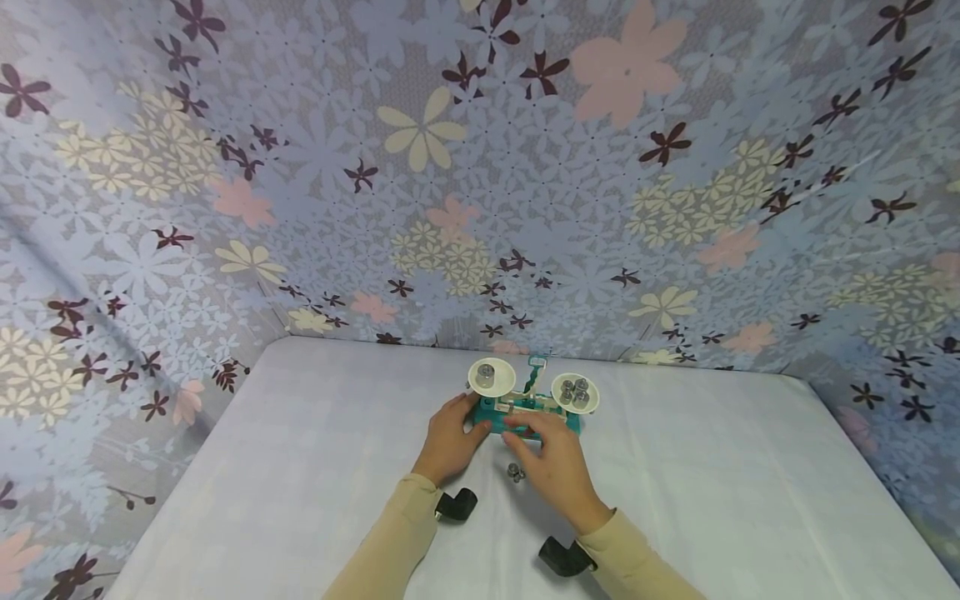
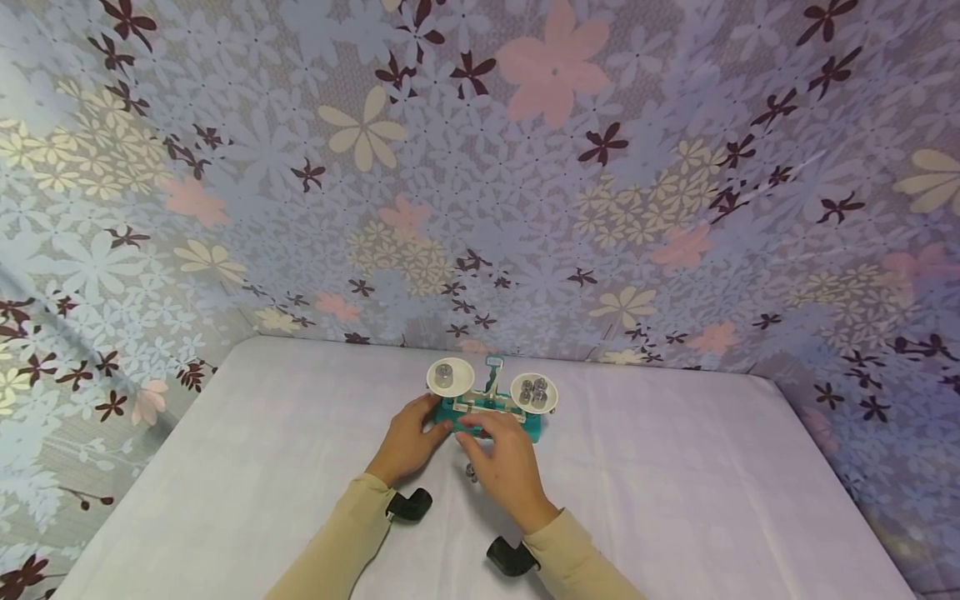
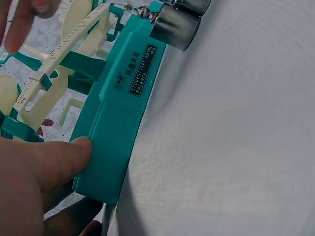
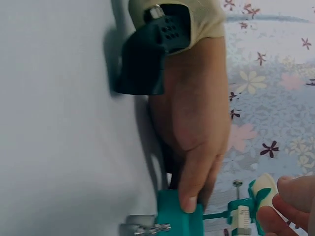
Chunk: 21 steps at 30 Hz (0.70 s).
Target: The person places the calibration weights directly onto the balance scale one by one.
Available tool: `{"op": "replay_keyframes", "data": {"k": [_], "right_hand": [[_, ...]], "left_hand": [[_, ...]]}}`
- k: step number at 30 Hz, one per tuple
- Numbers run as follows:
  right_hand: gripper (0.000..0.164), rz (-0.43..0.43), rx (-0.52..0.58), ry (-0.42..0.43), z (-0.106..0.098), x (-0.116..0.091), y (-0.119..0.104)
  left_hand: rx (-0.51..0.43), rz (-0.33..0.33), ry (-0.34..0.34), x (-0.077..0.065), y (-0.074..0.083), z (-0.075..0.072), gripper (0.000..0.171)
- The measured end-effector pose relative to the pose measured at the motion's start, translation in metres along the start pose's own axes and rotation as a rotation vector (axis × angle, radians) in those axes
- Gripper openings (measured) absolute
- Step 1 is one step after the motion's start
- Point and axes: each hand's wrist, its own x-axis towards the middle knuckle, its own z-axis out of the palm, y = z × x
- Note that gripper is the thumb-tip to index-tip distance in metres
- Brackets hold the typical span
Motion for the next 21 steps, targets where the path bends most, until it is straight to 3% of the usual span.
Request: {"op": "replay_keyframes", "data": {"k": [9,16,21], "right_hand": [[0.016,-0.005,0.017,0.000,0.002,-0.013,0.008],[0.016,0.153,0.102,-0.066,0.003,-0.019,0.011],[0.017,0.192,0.111,-0.075,0.004,-0.025,0.015]], "left_hand": [[-0.007,0.009,0.010,0.000,0.001,-0.001,0.054],[-0.002,0.021,0.013,0.000,0.000,-0.001,0.054],[-0.006,0.014,0.006,0.001,-0.001,-0.001,0.054]]}}
